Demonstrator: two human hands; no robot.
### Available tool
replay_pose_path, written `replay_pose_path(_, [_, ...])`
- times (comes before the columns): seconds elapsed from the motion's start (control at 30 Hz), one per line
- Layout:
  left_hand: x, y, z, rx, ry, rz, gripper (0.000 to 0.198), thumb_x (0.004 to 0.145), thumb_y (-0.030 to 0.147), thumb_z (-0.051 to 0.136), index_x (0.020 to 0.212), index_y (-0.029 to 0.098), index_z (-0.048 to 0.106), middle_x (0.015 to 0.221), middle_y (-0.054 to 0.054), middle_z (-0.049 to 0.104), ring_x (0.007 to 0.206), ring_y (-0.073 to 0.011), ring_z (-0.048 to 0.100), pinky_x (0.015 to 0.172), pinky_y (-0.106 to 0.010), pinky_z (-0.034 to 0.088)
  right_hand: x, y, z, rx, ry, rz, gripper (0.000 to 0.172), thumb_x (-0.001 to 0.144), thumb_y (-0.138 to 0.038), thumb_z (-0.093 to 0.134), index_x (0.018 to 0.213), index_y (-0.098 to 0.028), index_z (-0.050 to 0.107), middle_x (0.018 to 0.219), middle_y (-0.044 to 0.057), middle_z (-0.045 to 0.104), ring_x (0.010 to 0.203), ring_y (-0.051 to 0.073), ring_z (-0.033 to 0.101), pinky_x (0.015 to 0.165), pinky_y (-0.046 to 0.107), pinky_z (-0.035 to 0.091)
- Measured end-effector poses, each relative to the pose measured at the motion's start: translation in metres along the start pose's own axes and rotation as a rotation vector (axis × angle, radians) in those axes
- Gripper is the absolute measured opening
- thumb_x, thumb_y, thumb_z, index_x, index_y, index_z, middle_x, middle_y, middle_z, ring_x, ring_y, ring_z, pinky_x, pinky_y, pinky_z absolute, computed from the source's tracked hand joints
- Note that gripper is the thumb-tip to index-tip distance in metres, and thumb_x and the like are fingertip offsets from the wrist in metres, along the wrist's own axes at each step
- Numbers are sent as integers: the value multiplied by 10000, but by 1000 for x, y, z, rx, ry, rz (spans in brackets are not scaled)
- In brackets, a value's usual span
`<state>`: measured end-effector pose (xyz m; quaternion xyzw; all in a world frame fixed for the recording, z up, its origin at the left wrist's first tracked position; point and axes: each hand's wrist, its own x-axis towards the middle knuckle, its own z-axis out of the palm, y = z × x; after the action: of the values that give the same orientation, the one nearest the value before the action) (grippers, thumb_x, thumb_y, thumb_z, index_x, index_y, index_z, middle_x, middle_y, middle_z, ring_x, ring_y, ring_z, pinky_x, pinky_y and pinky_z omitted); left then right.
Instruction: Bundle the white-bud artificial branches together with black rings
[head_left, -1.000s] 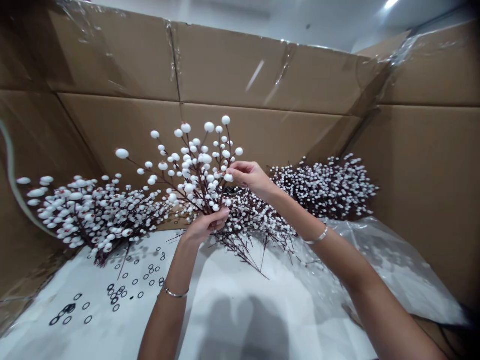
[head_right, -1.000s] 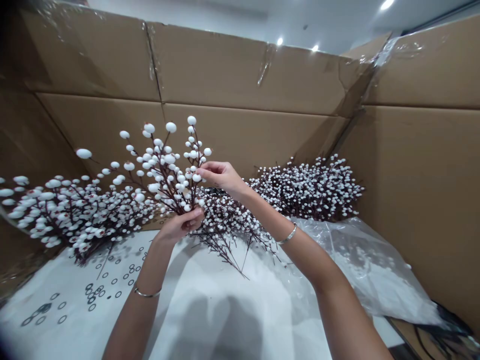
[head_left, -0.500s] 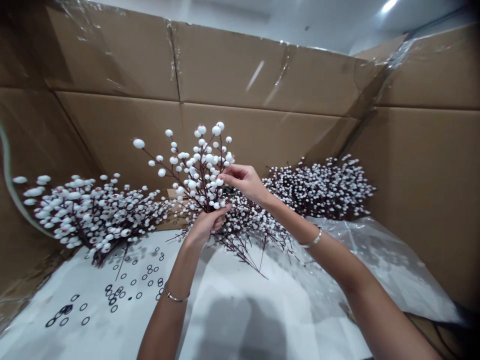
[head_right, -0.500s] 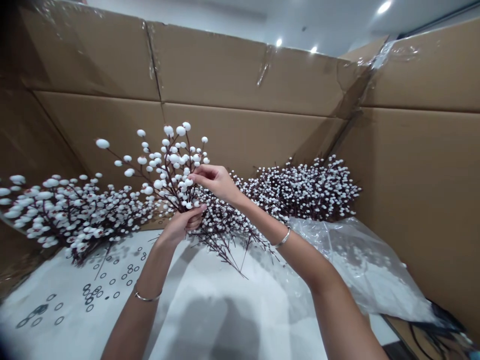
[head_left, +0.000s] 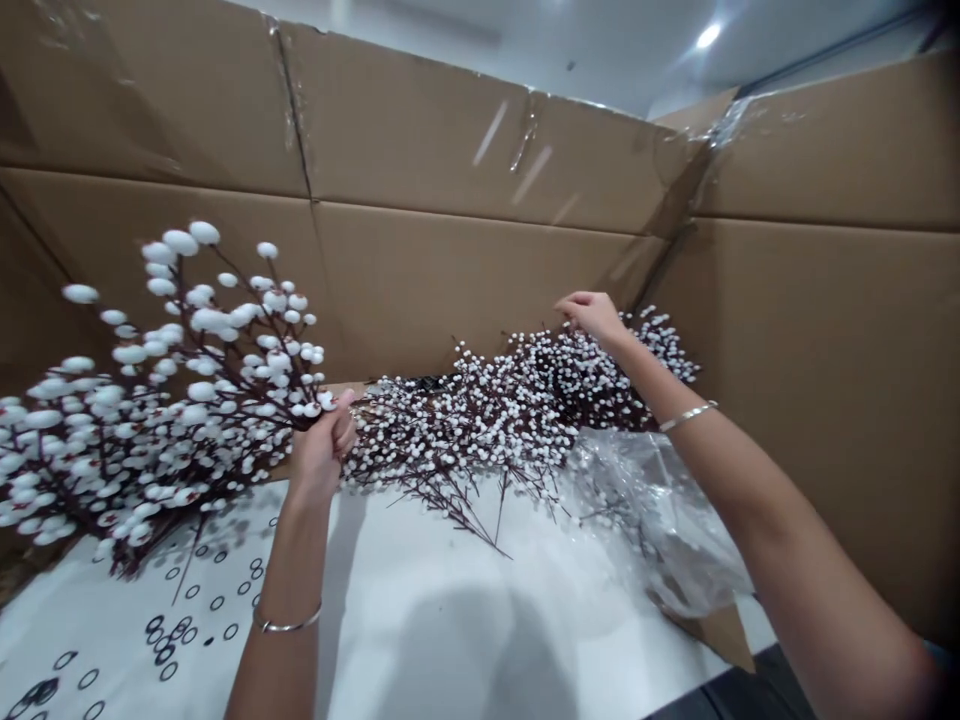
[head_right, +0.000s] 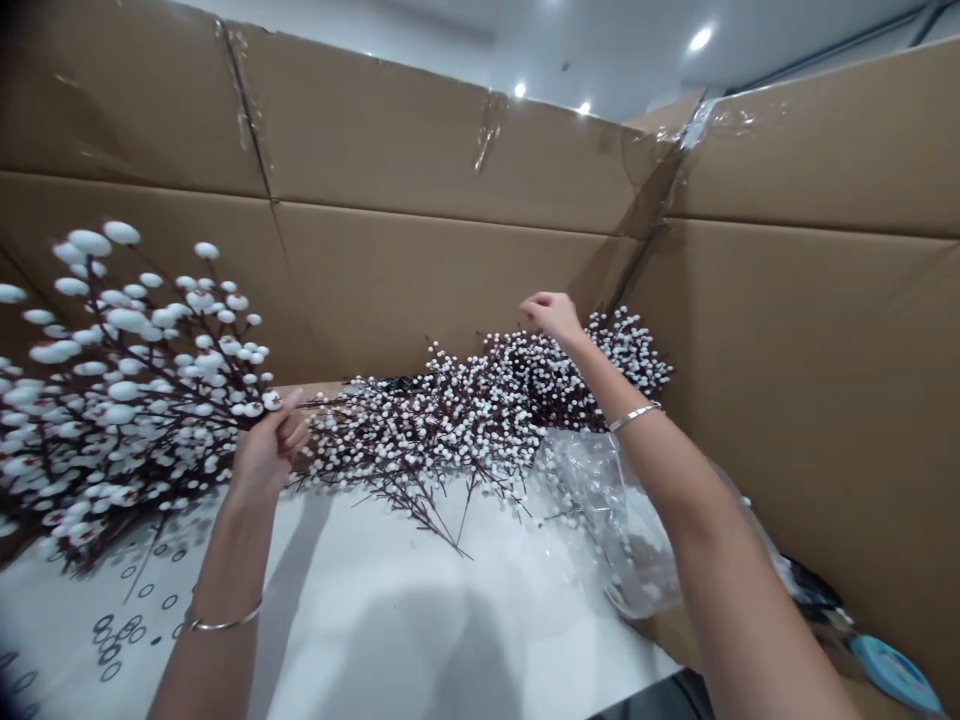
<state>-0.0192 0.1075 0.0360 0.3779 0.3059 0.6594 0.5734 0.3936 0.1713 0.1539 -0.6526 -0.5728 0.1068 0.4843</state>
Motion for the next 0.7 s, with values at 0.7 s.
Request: replay_pose_path(0.7, [11,-19,-6,25,38,1,489,765,245,735,553,197,297,392,121,179,306,-23,132,344,-214,67,-7,98,34,16,-473,330,229,913,-272,593,727,-138,601,667,78,710,413,79,482,364,193,300])
